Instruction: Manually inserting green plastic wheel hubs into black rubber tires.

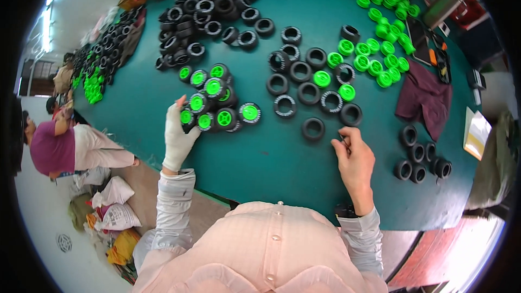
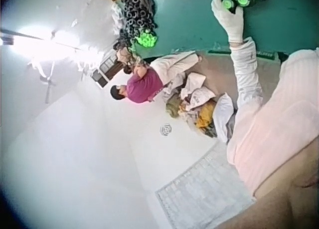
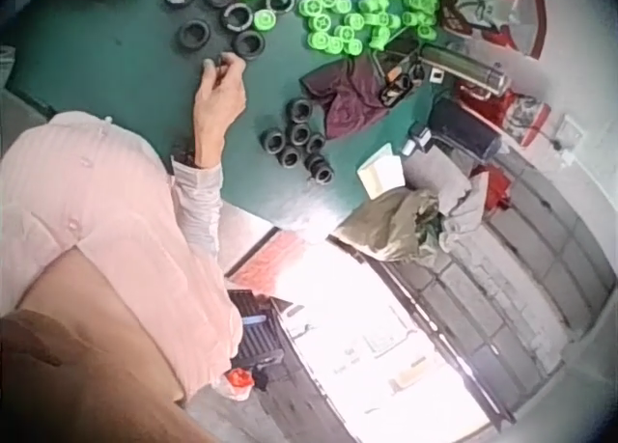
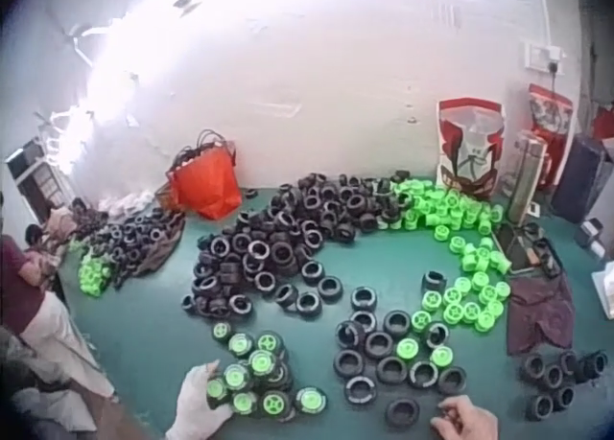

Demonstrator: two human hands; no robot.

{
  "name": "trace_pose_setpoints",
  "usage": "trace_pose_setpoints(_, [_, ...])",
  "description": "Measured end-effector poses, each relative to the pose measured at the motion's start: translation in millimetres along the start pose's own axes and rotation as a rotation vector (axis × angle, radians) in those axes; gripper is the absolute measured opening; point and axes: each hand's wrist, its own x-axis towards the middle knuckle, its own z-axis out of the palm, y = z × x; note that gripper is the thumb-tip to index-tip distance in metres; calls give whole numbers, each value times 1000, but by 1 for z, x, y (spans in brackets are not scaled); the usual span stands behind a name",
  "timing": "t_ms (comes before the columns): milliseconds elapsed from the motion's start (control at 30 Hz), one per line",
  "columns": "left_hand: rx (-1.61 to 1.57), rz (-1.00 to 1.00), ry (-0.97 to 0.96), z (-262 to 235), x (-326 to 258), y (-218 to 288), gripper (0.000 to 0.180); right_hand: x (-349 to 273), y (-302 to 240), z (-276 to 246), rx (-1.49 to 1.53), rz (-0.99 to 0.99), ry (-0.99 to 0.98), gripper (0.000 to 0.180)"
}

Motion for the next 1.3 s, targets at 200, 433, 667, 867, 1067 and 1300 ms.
trace_pose_setpoints(200, [58, 70, -29, -3, 4, -12, 70, 0, 0, 1, 10, 16, -19, 26])
trace_pose_setpoints(433, [103, -419, 372, -51, -53, -36, 53, -1, 4, 1, 31, 31, -10, 24])
trace_pose_setpoints(667, [395, -1054, 518, -59, -180, -87, 67, 8, 4, -1, 74, 25, -64, 20])
trace_pose_setpoints(867, [610, -364, 568, -76, -75, -44, 48, 12, 5, 2, 102, 41, -84, 18])
trace_pose_setpoints(1067, [264, 10, 139, -10, 62, -40, 48, 10, 17, 4, 211, -17, -69, 14])
trace_pose_setpoints(1300, [235, -149, 16, 19, 82, -42, 53, 7, 24, 3, 244, -19, -67, 10])
